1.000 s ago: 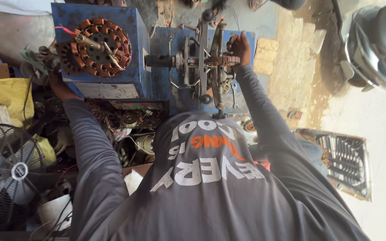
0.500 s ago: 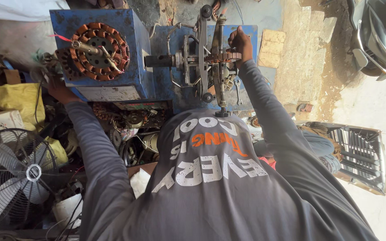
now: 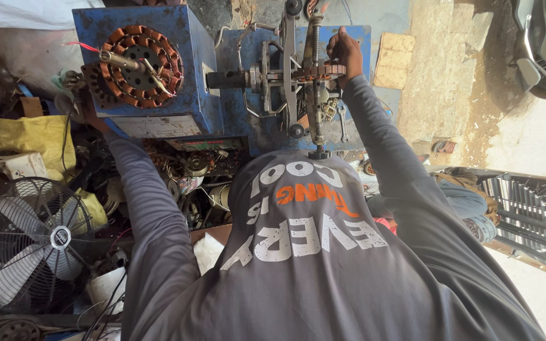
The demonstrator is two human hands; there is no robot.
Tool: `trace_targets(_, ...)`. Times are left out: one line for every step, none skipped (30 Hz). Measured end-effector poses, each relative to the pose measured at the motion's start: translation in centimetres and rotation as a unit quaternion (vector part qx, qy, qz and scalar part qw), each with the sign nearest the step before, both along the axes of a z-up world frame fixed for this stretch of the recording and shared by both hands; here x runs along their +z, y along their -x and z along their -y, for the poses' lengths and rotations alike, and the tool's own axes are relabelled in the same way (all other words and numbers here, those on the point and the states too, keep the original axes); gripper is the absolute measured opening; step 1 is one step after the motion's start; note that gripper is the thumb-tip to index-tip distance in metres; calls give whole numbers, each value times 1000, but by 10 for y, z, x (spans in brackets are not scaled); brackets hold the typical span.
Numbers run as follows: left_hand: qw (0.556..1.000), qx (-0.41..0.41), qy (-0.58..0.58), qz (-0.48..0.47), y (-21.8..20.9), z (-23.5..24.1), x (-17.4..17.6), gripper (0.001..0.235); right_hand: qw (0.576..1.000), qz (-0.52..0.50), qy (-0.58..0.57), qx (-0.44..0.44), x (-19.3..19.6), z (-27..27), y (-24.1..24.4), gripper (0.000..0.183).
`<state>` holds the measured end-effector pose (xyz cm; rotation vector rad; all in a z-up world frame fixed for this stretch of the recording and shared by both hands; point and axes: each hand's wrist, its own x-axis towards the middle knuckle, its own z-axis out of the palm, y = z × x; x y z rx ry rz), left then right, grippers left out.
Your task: The person uses a winding machine to coil copper wire onto a fan stator, guiding the wire with their hands and adjusting the stator's position.
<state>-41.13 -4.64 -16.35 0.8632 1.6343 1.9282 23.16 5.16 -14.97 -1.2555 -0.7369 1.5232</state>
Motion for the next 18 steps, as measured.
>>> trace_targets(1000,2,5,-1,-1,2,-3,36,1000,-6,-4,0,-1,0,0,45)
trace_targets(1000,6,8,-2,0,4,-4,35,1000,-11,-7,0,-2,0,0,45)
trace_targets(1000,10,11,-2,1,7,-4,34,1000,-13,-8,0,-2,2,-1,45)
trace_targets(1000,12,14,-1,3,8,-4,33,1000,-15,-9,0,-2,1,0,46)
trace_targets(1000,15,16,-2,5,9,-4,32,1000,-18,-11,0,-2,1,0,46)
trace_targets(1000,18,18,-1,5,8,-4,31,1000,-21,-12,-2,-2,1,1,46)
trace_targets(1000,17,21,-1,4,8,-4,30,1000,-24,-13,-3,-2,1,1,46)
trace_targets(1000,19,23,-1,3,7,-4,29,1000,-27,-14,-6,-2,2,1,45)
trace_targets(999,20,26,0,1,7,-4,28,1000,-25,-12,-7,-2,3,1,45)
trace_targets(999,20,28,1,0,4,-3,27,1000,-23,-10,-10,-1,2,1,45)
trace_targets(999,19,28,0,-1,1,-2,26,1000,-20,-8,-12,0,2,1,45)
trace_targets(999,18,30,0,-2,0,-1,25,1000,-17,-8,-12,0,2,1,44)
trace_targets(999,18,33,0,-1,-2,1,24,1000,-14,-8,-11,0,2,1,44)
trace_targets(999,19,36,1,-1,-1,1,24,1000,-11,-7,-9,1,3,1,44)
trace_targets(999,19,39,3,0,0,3,23,1000,-8,-13,-5,1,4,0,45)
trace_targets(999,23,42,5,2,2,4,22,1000,-5,-19,2,1,4,0,45)
trace_targets(999,26,44,5,4,4,5,21,1000,-3,-25,8,2,4,0,46)
trace_targets(998,29,46,6,6,4,6,20,1000,2,-20,4,2,3,0,45)
